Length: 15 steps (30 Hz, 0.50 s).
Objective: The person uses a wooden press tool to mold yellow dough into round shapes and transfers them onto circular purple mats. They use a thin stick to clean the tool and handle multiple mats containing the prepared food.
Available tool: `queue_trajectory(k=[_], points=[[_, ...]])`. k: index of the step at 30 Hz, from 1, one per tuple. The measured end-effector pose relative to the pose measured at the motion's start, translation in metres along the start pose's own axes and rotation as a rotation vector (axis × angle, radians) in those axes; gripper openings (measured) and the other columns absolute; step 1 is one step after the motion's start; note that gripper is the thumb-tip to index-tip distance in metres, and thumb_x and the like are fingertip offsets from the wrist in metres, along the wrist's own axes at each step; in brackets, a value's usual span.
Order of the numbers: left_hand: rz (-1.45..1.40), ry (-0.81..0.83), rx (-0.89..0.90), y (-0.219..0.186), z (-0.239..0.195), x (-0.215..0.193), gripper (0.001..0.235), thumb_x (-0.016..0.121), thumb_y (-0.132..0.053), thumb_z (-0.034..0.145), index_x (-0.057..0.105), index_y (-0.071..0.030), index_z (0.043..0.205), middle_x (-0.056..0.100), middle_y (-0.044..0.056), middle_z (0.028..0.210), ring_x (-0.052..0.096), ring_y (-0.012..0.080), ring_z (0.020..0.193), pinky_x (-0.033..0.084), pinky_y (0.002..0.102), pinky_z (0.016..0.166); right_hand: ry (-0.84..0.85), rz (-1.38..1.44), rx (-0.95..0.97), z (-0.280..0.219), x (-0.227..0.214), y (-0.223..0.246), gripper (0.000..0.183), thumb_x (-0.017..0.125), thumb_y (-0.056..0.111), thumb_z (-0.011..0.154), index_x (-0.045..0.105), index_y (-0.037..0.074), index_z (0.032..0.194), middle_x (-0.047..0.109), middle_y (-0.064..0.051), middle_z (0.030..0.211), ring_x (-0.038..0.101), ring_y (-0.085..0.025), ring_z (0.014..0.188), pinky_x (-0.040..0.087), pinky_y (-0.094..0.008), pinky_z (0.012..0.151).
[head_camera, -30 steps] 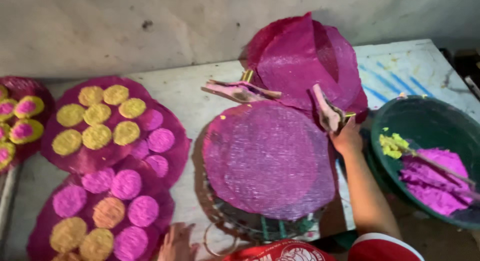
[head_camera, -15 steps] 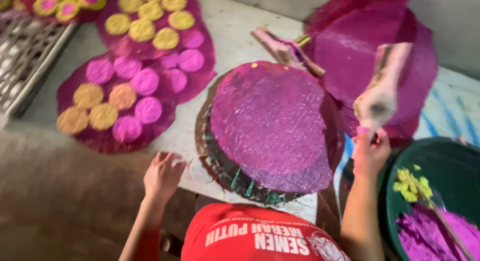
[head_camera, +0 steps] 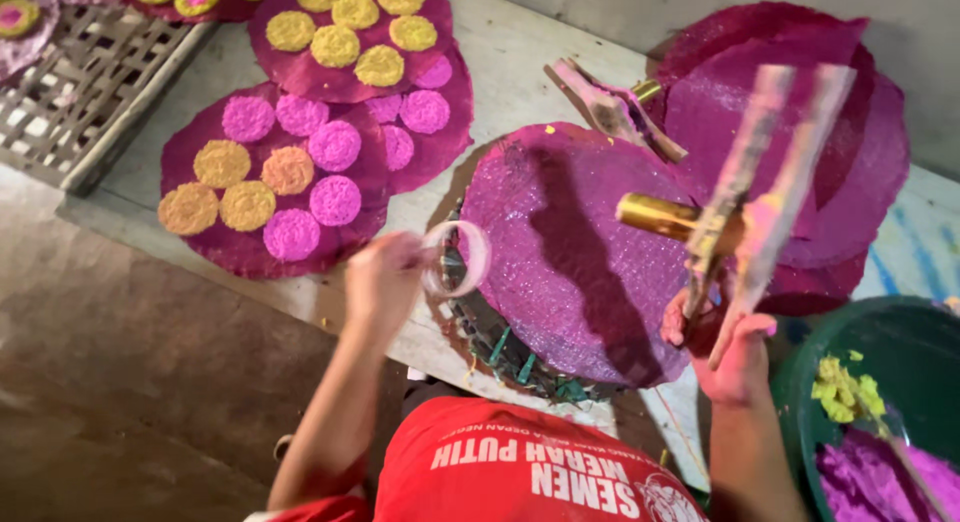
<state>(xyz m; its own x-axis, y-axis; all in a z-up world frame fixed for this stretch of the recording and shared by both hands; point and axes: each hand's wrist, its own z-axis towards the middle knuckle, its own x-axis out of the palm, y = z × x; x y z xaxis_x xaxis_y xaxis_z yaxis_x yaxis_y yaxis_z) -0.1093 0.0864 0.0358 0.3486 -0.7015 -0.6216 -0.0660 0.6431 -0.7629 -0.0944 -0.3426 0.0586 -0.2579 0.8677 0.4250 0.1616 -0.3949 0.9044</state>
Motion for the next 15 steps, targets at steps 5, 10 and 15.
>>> queue_trajectory(k=[5, 10, 15], points=[[0.035, 0.258, 0.115, -0.045, 0.042, 0.064, 0.017, 0.081, -0.026, 0.086, 0.076, -0.011, 0.093, 0.073, 0.009, 0.093, 0.072, 0.0270, 0.081, 0.056, 0.041, 0.072, -0.025, -0.264, 0.167, 0.002, 0.002, 0.000, 0.109, 0.043, 0.091, 0.079, 0.055, -0.001, 0.135, 0.062, -0.009, 0.092, 0.057, -0.020, 0.075, 0.047, -0.033, 0.064], [-1.190, 0.471, -0.062, -0.073, 0.076, 0.066, 0.044, 0.074, -0.031, 0.092, 0.061, -0.009, 0.127, 0.065, 0.006, 0.119, 0.069, 0.0199, 0.105, 0.057, 0.038, 0.091, -0.011, -0.482, 0.497, 0.018, 0.013, 0.006, 0.080, 0.036, 0.072, 0.094, 0.061, 0.000, 0.120, 0.068, -0.007, 0.087, 0.062, -0.018, 0.073, 0.053, -0.034, 0.066], [-2.108, 0.610, -0.207, -0.098, 0.091, 0.088, 0.026, 0.073, -0.035, 0.096, 0.059, -0.016, 0.107, 0.056, -0.002, 0.091, 0.059, 0.0161, 0.090, 0.049, 0.036, 0.091, 0.191, -0.531, 0.924, 0.065, 0.029, 0.025, 0.064, 0.035, 0.061, 0.095, 0.065, 0.005, 0.110, 0.073, -0.009, 0.081, 0.068, -0.021, 0.067, 0.057, -0.036, 0.067]])
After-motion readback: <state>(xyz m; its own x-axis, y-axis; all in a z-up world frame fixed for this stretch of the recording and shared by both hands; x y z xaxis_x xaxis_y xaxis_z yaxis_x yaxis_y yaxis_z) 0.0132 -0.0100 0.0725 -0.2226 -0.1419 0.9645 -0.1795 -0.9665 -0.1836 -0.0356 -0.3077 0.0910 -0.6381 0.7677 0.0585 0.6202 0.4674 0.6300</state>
